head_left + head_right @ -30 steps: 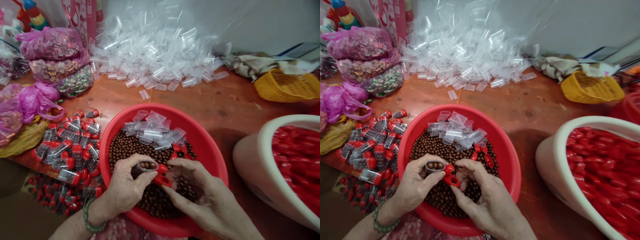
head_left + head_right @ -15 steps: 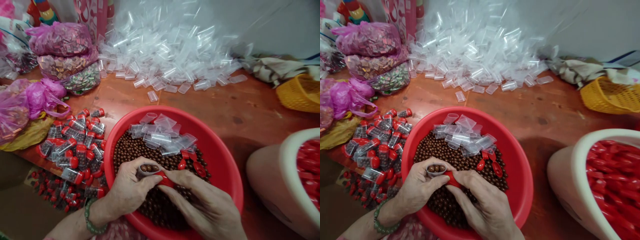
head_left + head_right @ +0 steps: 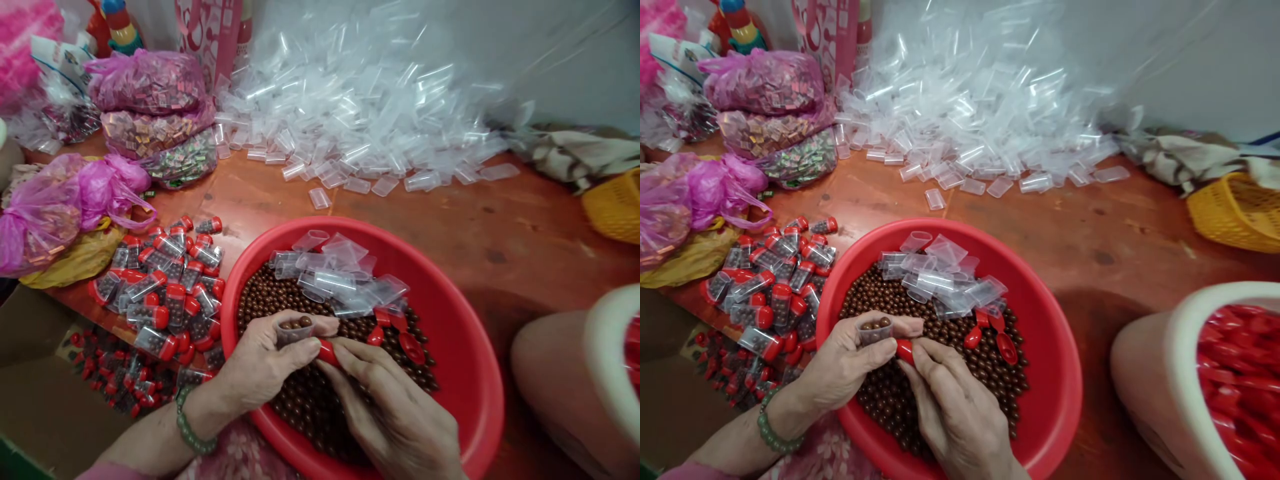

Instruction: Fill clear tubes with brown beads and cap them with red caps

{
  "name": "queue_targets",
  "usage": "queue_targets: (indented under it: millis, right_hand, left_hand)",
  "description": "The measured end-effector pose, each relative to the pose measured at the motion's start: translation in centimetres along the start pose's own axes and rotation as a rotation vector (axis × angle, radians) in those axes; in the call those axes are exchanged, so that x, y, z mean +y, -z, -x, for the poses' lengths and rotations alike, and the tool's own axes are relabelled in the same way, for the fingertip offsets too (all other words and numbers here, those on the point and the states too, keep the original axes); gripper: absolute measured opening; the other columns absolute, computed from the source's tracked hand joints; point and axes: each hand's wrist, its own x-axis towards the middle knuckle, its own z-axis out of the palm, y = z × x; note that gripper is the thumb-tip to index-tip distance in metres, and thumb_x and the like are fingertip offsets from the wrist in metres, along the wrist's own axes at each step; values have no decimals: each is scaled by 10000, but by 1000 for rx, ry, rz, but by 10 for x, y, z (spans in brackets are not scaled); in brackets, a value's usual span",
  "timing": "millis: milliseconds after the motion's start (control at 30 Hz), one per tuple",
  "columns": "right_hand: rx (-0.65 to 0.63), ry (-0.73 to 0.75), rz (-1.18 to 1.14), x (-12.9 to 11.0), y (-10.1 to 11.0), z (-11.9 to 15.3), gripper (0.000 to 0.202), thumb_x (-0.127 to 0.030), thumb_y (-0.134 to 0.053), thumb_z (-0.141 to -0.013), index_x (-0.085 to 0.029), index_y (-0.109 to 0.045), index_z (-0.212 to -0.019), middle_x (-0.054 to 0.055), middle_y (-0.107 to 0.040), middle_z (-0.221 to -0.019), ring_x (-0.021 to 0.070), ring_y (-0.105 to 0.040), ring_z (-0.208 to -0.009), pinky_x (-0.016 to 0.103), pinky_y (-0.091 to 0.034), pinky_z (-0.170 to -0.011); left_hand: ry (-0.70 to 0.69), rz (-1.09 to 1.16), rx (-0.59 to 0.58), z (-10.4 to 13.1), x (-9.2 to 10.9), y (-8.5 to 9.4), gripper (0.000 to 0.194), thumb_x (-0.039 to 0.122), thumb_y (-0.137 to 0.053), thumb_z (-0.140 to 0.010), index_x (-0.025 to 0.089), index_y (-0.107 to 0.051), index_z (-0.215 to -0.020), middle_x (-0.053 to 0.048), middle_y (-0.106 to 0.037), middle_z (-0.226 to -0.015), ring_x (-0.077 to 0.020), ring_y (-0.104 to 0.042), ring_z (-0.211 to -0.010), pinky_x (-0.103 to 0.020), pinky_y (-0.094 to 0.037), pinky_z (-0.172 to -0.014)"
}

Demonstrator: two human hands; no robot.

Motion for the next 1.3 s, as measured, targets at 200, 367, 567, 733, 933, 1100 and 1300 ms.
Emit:
queue_targets:
  millis: [200,367,567,733,933,1100,1300]
  right_hand:
    - [-4,-433,-434,6,18,-8,96,-185,-695,-795,-248,-680,-866,3,-727,-837,149,-711,-736,207,-602,-658]
    - [218,-714,-547,4,29,-20,138,-256,-785,-699,-277,-705,-809,18,-730,-824,168,-708,-729,226,-611,-646]
    - [202,-614,-621,-7,23,-30,146,-201,-770,-702,-293,-713,-800,11,-724,-819,164,-700,-761,252,-605,-720]
    - [214,-599,-645,-12,20,-38,176,-172,-774,-695,-289,-711,-810,-4,-720,-840,136,-690,-775,220,-585,-744]
    - [175,-578,-635,-17,17,-50,158,-183,-752,-716,-294,-726,-825,6,-711,-859,146,-675,-738,249,-582,-655]
    - [149,-605,-712,-11,14,-58,141,-205,-774,-710,-282,-728,-819,-1,-710,-849,126,-677,-736,209,-570,-648]
    - [106,-641,-822,0,6,-76,114,-271,-799,-703,-269,-727,-792,-10,-726,-804,120,-683,-728,220,-566,-691]
  left_hand:
    - [13,155,-120,0,7,2,273,316,-743,-776,137,-723,-980,-130,-683,-1183,-243,-626,-1119,-379,-424,-1032]
    - [-8,199,-262,2,17,6,268,271,-723,-793,132,-702,-1021,-134,-683,-1084,-201,-687,-921,-285,-550,-780]
    - [12,135,-249,1,20,14,288,309,-749,-782,126,-681,-995,-93,-710,-931,-154,-686,-872,-252,-534,-810]
    - [31,87,-304,2,25,13,293,289,-742,-789,127,-656,-1017,-93,-715,-908,-167,-687,-878,-295,-527,-843]
    - [21,125,-342,-1,21,14,276,290,-752,-775,136,-634,-971,-67,-702,-849,-168,-693,-834,-299,-532,-818]
    - [10,206,-377,-3,18,15,356,230,-770,-745,147,-618,-1055,-79,-686,-925,-199,-704,-880,-324,-536,-833]
    - [78,343,-446,-6,21,20,480,145,-776,-647,137,-621,-1101,-127,-695,-1013,-274,-694,-980,-384,-509,-895]
